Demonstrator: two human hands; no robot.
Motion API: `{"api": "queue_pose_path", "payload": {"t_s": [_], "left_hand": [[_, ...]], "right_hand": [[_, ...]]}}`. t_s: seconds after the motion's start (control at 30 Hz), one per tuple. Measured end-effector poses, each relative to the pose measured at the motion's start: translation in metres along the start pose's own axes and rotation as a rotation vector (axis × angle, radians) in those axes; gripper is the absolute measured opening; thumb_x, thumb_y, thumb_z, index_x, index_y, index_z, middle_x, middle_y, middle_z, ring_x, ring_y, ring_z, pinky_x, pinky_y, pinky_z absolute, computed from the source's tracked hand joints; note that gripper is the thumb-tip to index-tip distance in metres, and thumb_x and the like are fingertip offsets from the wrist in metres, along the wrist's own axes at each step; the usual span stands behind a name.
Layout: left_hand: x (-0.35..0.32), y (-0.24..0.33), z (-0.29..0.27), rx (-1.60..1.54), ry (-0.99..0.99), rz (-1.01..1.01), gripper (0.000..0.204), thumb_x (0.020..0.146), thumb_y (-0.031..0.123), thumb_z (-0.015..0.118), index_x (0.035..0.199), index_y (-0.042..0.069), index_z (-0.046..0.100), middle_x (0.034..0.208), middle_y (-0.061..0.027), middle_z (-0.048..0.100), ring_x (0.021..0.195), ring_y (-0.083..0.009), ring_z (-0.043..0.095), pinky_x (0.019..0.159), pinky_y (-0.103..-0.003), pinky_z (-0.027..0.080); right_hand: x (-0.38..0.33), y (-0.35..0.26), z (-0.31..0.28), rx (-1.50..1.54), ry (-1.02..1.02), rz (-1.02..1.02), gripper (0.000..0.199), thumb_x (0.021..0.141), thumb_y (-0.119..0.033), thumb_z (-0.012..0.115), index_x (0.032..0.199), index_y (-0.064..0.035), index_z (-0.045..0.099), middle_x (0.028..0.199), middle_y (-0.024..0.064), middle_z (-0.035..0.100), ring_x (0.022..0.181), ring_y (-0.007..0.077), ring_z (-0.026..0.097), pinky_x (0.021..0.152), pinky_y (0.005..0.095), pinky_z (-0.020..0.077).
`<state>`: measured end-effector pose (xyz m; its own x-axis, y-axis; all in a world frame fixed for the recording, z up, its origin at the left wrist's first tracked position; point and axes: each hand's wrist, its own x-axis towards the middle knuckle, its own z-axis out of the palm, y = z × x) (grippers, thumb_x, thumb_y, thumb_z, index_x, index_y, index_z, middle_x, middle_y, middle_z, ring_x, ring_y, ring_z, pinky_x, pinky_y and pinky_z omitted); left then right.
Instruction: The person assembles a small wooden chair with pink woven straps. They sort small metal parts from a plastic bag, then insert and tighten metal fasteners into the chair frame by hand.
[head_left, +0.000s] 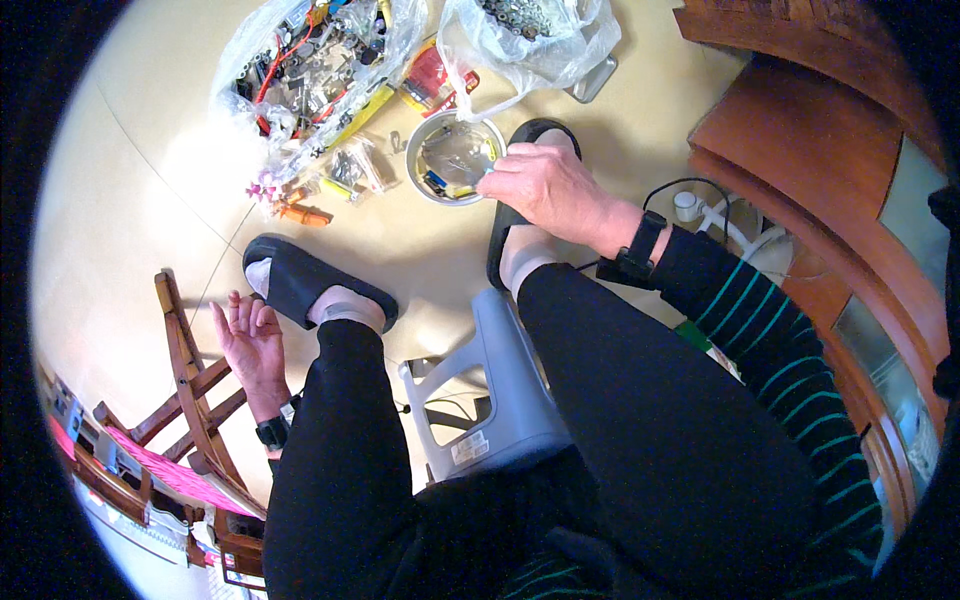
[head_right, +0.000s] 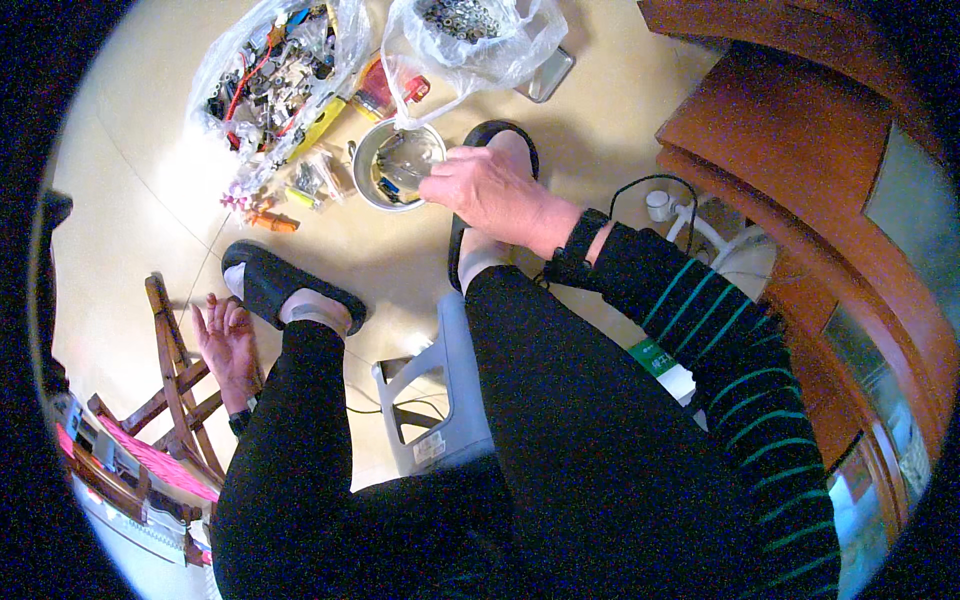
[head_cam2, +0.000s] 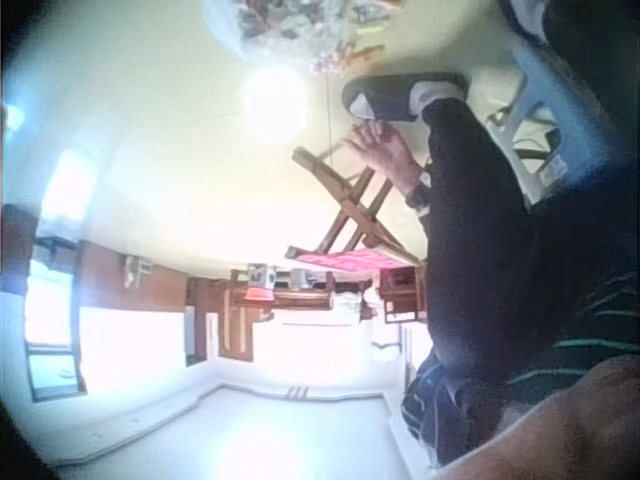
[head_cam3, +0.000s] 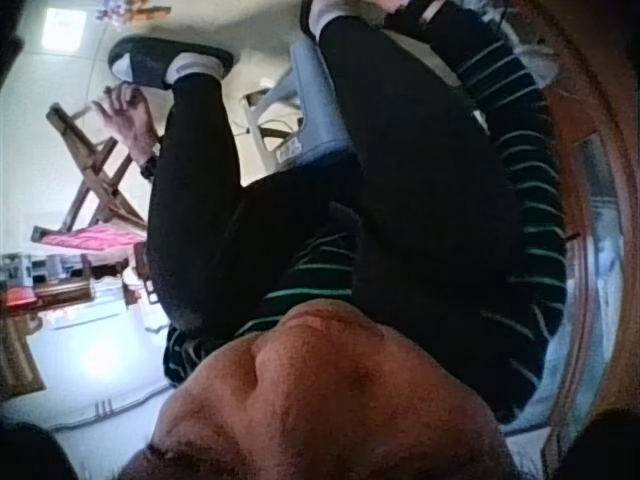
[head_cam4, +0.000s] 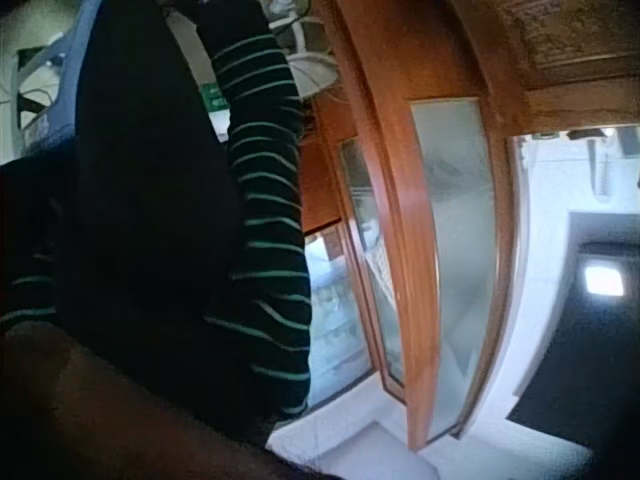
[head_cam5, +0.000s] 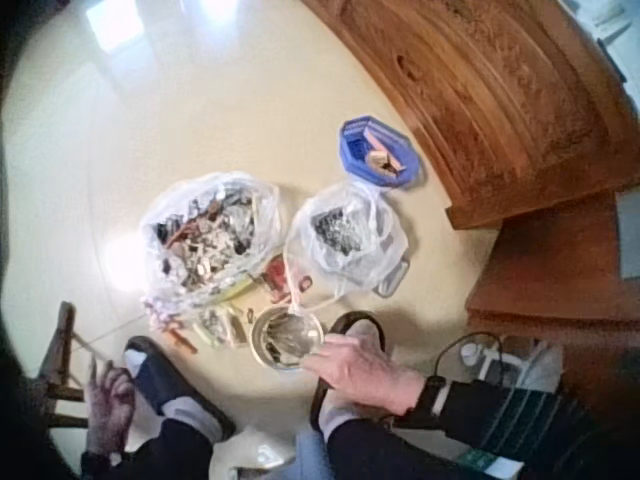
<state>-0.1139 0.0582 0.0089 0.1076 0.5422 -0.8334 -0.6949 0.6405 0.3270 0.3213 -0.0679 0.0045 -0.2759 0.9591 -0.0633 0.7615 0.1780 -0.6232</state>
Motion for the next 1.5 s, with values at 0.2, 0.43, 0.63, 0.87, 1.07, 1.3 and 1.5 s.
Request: {"api": "queue_pose_path", "payload": {"t_s": [0.2, 0.43, 0.63, 0.87, 1.07, 1.3, 1.5], "left_hand": [[0.003, 0.001, 0.001, 0.010, -0.047, -0.019, 0.036, 0.101, 0.036, 0.059, 0.103, 0.000, 0.060, 0.063, 0.0033, 0.033, 0.055, -0.0080, 0.029, 0.054, -0.022, 0.031], [0.001, 0.000, -0.004, 0.030, 0.029, 0.014, 0.036, 0.101, 0.035, 0.059, 0.104, 0.000, 0.060, 0.063, 0.0029, 0.033, 0.055, -0.0082, 0.030, 0.054, -0.022, 0.031], [0.002, 0.001, -0.007, 0.024, 0.015, 0.012, 0.035, 0.101, 0.034, 0.059, 0.104, 0.000, 0.060, 0.064, 0.0030, 0.033, 0.055, -0.0082, 0.030, 0.055, -0.022, 0.032], [0.004, 0.002, -0.007, -0.039, -0.019, -0.015, 0.035, 0.101, 0.035, 0.059, 0.103, 0.000, 0.060, 0.064, 0.0031, 0.033, 0.055, -0.0083, 0.029, 0.055, -0.023, 0.032], [0.003, -0.001, -0.006, -0.015, 0.020, -0.003, 0.036, 0.101, 0.036, 0.059, 0.102, 0.000, 0.060, 0.064, 0.0031, 0.033, 0.055, -0.0082, 0.029, 0.054, -0.023, 0.032], [0.006, 0.000, -0.007, -0.017, -0.016, -0.011, 0.036, 0.101, 0.036, 0.059, 0.102, 0.000, 0.060, 0.064, 0.0033, 0.033, 0.055, -0.0081, 0.030, 0.055, -0.022, 0.032], [0.005, 0.001, -0.007, -0.004, 0.011, 0.001, 0.036, 0.101, 0.036, 0.059, 0.101, 0.001, 0.060, 0.064, 0.0033, 0.033, 0.055, -0.0082, 0.030, 0.055, -0.023, 0.032]], "right_hand": [[0.012, -0.009, 0.021, 0.171, 0.058, 0.138, 0.010, 0.087, -0.018, 0.065, 0.084, -0.0095, 0.060, 0.074, 0.0077, 0.063, 0.076, 0.0281, 0.065, 0.068, 0.0399, 0.0518], [0.016, -0.014, 0.026, -0.060, 0.017, -0.041, 0.014, 0.083, -0.013, 0.066, 0.077, -0.0084, 0.055, 0.069, 0.0065, 0.060, 0.070, 0.0234, 0.065, 0.059, 0.0360, 0.0534], [0.025, -0.018, 0.033, -0.096, -0.026, -0.076, 0.012, 0.083, -0.013, 0.065, 0.078, -0.0085, 0.055, 0.069, 0.0053, 0.060, 0.071, 0.0224, 0.066, 0.059, 0.0356, 0.0538], [0.033, -0.018, 0.026, 0.056, 0.007, 0.095, 0.024, 0.088, -0.029, 0.068, 0.082, -0.0087, 0.057, 0.069, 0.0099, 0.062, 0.070, 0.0291, 0.066, 0.060, 0.0411, 0.0520], [0.048, 0.001, 0.003, -0.078, -0.061, 0.495, 0.044, 0.092, -0.044, 0.064, 0.074, -0.0047, 0.060, 0.065, 0.0166, 0.063, 0.064, 0.0372, 0.064, 0.061, 0.0473, 0.0500], [0.058, 0.022, 0.008, 0.009, -0.351, 0.593, 0.049, 0.098, -0.042, 0.053, 0.078, 0.0003, 0.068, 0.071, 0.0225, 0.065, 0.071, 0.0404, 0.066, 0.066, 0.0479, 0.0506], [0.043, 0.012, 0.011, 0.323, -0.151, 0.676, 0.049, 0.099, -0.040, 0.051, 0.082, 0.0024, 0.067, 0.073, 0.0223, 0.064, 0.074, 0.0401, 0.066, 0.068, 0.0467, 0.0498]]}}
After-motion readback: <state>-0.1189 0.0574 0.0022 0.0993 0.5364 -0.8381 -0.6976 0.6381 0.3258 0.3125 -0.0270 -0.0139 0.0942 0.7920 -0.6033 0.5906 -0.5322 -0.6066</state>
